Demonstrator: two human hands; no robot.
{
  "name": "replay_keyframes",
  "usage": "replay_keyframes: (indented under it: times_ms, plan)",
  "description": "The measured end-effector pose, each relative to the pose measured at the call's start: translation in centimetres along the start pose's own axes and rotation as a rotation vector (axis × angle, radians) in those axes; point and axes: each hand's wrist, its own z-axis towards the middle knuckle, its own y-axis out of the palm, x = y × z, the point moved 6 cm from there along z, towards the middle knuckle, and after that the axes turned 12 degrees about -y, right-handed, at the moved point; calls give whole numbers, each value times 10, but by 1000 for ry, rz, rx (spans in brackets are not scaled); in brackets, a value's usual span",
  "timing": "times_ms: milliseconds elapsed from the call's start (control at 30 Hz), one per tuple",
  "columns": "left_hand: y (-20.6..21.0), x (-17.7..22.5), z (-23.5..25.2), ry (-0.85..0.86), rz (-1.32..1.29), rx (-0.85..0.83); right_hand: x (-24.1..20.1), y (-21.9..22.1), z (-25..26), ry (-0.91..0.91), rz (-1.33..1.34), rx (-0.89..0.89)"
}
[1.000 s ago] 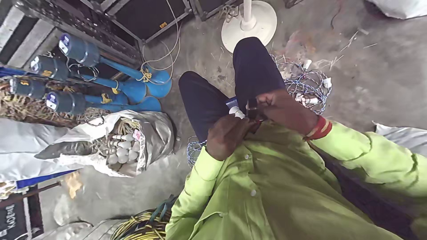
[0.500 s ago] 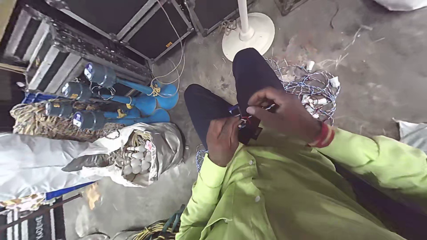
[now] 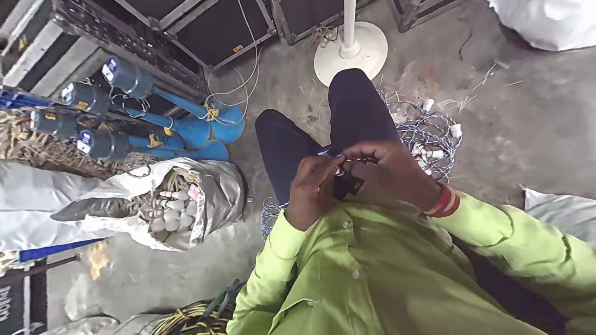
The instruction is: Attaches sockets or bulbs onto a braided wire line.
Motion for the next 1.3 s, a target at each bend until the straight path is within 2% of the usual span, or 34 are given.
replay_keyframes:
  times_ms: [200,333,467,700,800,933,1000,1133,1300]
  plan:
    - [6,-9,-1,17,95,76,10,7,-3,374,383,-6]
    - [8,-1,-3,155,196,75,23,5,-1,472,516,-21]
    - [9,4,-4,222,240,54,17,7,2,425,548,-36]
    - [9,-8,-12,314,442,67,19,1,3,324,262,-29]
    - [6,-6,-16,365,423,77,20,-2,6,258,179,-80]
    - [-5,1,-20,431,308,181,27,-2,7,256,74,-148]
    - [-9,6,-13,397,310,155,27,-2,4,311,122,-163]
    - [-6,1,-10,331,244,-50,22,-7,4,321,205,-119]
    - [8,3,-8,277,318,-42,22,-6,7,313,247,-129]
